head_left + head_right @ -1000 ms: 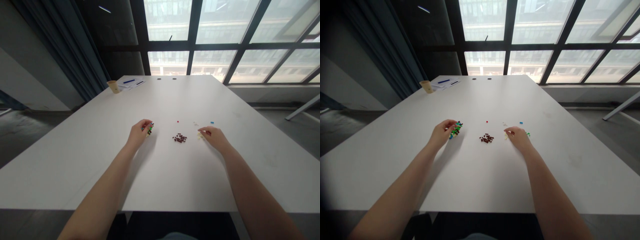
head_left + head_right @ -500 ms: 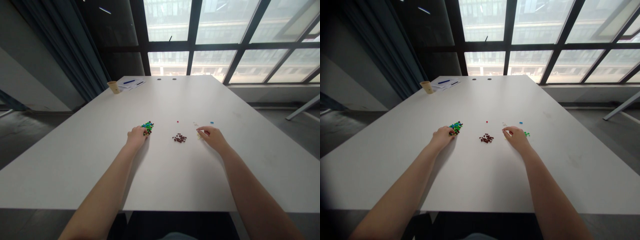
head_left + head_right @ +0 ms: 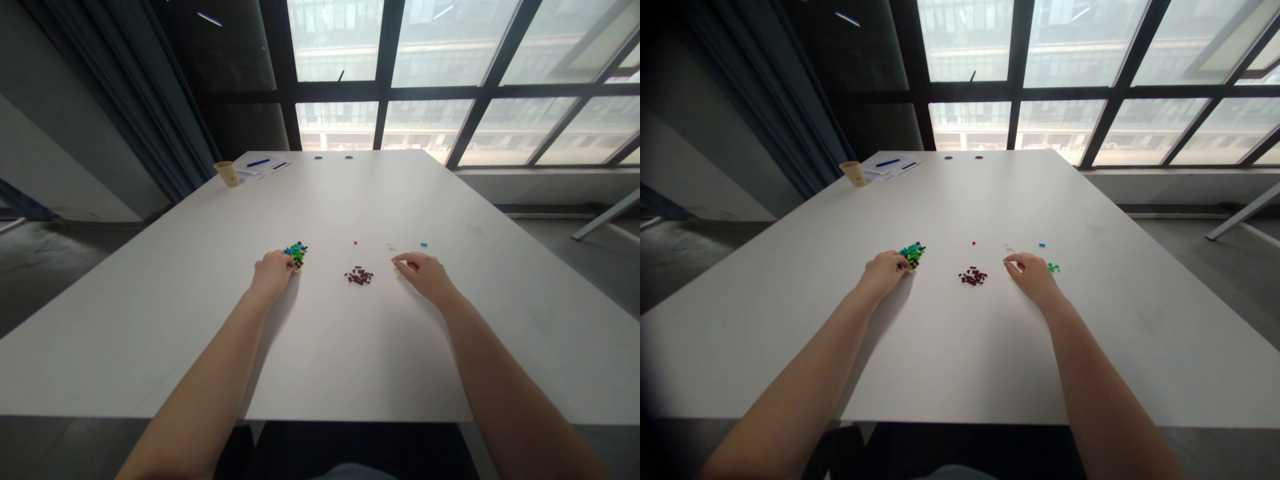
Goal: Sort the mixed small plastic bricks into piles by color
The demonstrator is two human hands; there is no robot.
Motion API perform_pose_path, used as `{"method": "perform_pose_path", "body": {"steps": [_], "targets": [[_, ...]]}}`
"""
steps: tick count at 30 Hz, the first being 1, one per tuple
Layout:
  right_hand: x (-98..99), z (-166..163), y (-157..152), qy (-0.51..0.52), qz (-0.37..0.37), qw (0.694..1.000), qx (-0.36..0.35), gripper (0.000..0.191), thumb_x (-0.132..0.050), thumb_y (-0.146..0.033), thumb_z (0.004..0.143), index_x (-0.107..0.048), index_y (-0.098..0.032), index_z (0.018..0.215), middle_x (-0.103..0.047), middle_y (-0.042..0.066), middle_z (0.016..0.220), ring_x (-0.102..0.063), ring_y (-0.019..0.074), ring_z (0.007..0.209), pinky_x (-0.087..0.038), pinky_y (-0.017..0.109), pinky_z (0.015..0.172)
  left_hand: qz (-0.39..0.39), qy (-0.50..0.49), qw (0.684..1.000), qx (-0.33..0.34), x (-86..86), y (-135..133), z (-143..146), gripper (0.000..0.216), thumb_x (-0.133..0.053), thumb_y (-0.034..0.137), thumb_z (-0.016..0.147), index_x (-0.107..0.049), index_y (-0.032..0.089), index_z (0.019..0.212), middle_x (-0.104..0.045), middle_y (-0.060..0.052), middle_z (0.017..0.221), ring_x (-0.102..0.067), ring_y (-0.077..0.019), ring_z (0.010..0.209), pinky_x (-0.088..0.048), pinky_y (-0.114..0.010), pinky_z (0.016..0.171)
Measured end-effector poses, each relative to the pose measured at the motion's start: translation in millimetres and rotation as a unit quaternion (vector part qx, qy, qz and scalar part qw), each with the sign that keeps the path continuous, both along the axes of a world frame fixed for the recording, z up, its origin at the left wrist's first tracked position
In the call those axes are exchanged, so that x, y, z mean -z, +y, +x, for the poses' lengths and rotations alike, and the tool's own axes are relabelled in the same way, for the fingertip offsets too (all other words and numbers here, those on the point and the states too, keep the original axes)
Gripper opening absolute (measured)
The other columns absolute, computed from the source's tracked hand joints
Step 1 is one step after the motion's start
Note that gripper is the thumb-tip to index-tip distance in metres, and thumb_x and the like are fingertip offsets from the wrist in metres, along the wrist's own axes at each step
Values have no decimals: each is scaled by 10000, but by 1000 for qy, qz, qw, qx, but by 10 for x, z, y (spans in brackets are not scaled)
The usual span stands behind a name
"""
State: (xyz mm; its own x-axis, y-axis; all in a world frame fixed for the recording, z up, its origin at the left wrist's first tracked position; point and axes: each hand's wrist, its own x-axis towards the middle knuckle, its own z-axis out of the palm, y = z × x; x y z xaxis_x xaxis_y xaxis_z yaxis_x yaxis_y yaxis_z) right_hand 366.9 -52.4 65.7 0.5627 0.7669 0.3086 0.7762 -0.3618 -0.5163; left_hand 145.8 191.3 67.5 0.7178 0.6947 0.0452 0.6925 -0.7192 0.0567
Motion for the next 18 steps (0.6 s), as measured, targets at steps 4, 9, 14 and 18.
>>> {"method": "perform_pose_path", "body": {"steps": [4,9,14,18], "targets": [[1,-6,1,0,4,1000,-5,293,-466,-333,778,-702,-172,842,-579,21,608,-453,119,528,-341,249,552,-12,-20,999,21,1,-14,-8,188,-531,266,713,-688,259,817,-631,-44,973,-548,-241,945,-418,-295,697],[-6,-12,5,7,-2,1000,-7,284,-473,-319,775,-702,-168,847,-587,24,623,-456,119,533,-341,250,555,-34,-70,996,41,30,-6,16,141,-542,256,701,-675,212,717,-618,-66,921,-547,-247,910,-418,-313,705],[-20,-15,8,14,-6,1000,-3,270,-483,-300,774,-701,-166,857,-601,27,648,-471,122,553,-353,253,575,-289,-277,915,50,-38,-96,85,161,-589,319,701,-619,167,745,-575,-29,735,-510,-143,681,-405,-273,656],[-32,-49,16,19,-4,1000,-9,253,-490,-286,776,-699,-169,857,-624,33,686,-489,124,575,-369,252,590,-630,-414,655,48,-166,-383,141,278,-723,330,605,-607,191,816,-530,15,706,-442,-64,588,-365,-198,556]]}}
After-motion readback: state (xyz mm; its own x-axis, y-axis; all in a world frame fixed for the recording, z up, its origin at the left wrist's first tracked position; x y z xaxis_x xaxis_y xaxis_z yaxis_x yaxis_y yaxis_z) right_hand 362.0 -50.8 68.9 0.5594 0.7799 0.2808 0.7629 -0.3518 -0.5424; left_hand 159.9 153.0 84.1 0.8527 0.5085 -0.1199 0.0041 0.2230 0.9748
